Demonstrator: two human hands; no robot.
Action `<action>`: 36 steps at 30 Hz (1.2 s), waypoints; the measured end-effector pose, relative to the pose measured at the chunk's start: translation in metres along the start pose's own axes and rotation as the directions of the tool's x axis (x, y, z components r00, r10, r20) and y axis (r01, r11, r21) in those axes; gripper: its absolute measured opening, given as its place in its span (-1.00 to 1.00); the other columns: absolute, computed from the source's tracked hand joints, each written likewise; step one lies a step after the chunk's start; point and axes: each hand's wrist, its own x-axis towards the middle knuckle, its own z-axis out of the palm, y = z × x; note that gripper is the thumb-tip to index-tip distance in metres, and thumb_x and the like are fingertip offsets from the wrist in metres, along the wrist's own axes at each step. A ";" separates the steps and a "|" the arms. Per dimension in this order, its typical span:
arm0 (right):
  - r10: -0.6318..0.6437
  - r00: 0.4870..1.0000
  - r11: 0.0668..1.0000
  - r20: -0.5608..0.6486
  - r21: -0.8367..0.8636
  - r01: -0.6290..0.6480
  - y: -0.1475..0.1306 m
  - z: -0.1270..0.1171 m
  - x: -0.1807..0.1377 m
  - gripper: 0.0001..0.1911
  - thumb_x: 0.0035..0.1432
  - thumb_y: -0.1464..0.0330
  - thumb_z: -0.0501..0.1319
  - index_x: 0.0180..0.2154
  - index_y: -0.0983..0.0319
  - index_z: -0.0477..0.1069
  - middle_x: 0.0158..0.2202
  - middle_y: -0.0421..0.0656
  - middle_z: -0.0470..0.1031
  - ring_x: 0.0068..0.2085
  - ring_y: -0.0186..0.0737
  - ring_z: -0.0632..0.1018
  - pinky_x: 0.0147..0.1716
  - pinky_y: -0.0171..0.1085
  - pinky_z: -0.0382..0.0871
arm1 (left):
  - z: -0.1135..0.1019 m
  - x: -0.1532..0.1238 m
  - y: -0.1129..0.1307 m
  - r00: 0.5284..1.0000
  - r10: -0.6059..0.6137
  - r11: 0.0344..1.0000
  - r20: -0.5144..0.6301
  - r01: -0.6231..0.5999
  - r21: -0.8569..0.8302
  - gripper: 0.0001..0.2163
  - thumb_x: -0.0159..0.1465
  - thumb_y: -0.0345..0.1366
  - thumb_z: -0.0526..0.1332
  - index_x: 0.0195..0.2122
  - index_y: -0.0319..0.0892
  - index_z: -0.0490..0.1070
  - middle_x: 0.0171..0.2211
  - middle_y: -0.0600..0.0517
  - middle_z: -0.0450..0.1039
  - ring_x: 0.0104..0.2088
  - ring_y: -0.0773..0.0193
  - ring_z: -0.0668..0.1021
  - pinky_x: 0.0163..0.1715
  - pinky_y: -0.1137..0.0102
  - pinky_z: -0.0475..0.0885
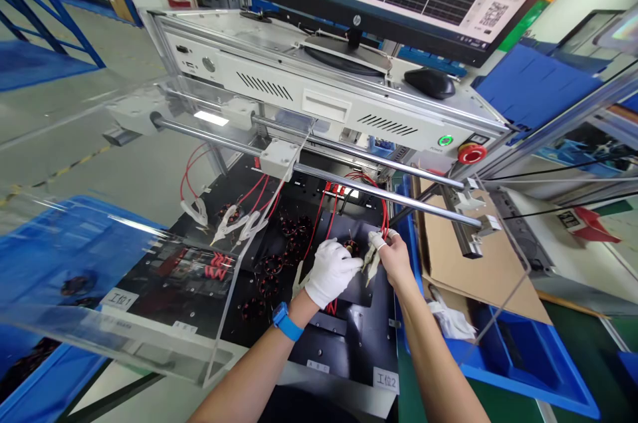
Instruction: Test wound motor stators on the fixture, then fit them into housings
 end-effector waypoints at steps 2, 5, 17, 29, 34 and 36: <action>0.001 1.000 1.000 -0.014 -0.017 -0.001 -0.002 0.000 -0.001 -0.60 -0.17 0.13 0.29 -0.32 0.25 0.36 -0.43 -0.18 0.48 -0.39 -0.23 0.47 -0.35 -0.28 0.30 | 0.000 0.000 0.000 1.000 -0.001 1.000 -0.005 0.001 -0.016 -0.92 0.13 -0.26 0.19 -0.42 0.00 0.48 -0.55 0.12 0.38 -0.40 0.32 0.35 -0.11 0.25 0.27; 0.008 1.000 0.999 -0.030 -0.031 -0.009 -0.007 0.001 -0.003 -0.61 -0.18 0.13 0.30 -0.33 0.25 0.36 -0.42 -0.18 0.49 -0.40 -0.25 0.47 -0.39 -0.30 0.30 | 0.000 0.000 0.000 1.000 -0.003 0.999 -0.019 0.002 -0.032 -0.91 0.14 -0.26 0.18 -0.41 0.00 0.49 -0.55 0.12 0.39 -0.40 0.32 0.35 -0.11 0.25 0.28; 0.229 0.971 0.939 -0.061 0.276 -0.204 0.012 -0.005 -0.005 -0.50 -0.25 0.07 0.31 -0.33 0.19 0.21 -0.63 -0.36 0.31 -0.68 -0.38 0.35 -0.70 -0.37 0.26 | 0.003 -0.008 0.002 0.968 -0.243 0.941 -0.056 0.221 -0.258 -0.95 0.08 -0.32 0.26 -0.45 -0.09 0.52 -0.51 0.05 0.45 -0.32 0.28 0.42 -0.23 0.33 0.37; 0.174 0.960 0.982 -0.218 0.115 -0.151 0.031 -0.016 0.005 -0.54 -0.20 0.12 0.27 -0.27 0.23 0.25 -0.57 -0.30 0.33 -0.61 -0.33 0.39 -0.63 -0.34 0.28 | -0.008 -0.014 0.006 0.989 -0.143 0.986 -0.032 0.140 -0.085 -0.91 0.11 -0.31 0.23 -0.36 -0.06 0.49 -0.46 0.06 0.46 -0.26 0.23 0.44 -0.08 0.21 0.33; 0.004 0.944 0.995 -0.331 -0.095 -0.038 0.056 -0.031 0.008 -0.43 -0.09 0.14 0.20 -0.07 0.33 0.25 -0.28 -0.08 0.45 -0.28 -0.16 0.48 -0.25 -0.16 0.38 | -0.033 -0.056 0.002 0.971 -0.223 0.957 0.083 0.202 0.207 -0.79 0.18 -0.39 0.11 -0.18 -0.06 0.42 -0.43 0.03 0.46 -0.17 0.16 0.45 0.00 0.15 0.27; -0.207 0.919 0.958 -0.336 -0.259 0.121 0.050 -0.027 -0.003 -0.39 -0.03 0.18 0.18 0.03 0.35 0.19 -0.09 0.02 0.39 -0.10 -0.09 0.43 -0.09 -0.07 0.30 | -0.038 -0.070 -0.004 0.907 -0.416 0.875 0.063 0.380 0.301 -0.75 0.17 -0.27 0.14 -0.11 -0.12 0.38 -0.22 -0.07 0.45 -0.07 0.04 0.40 -0.04 0.12 0.29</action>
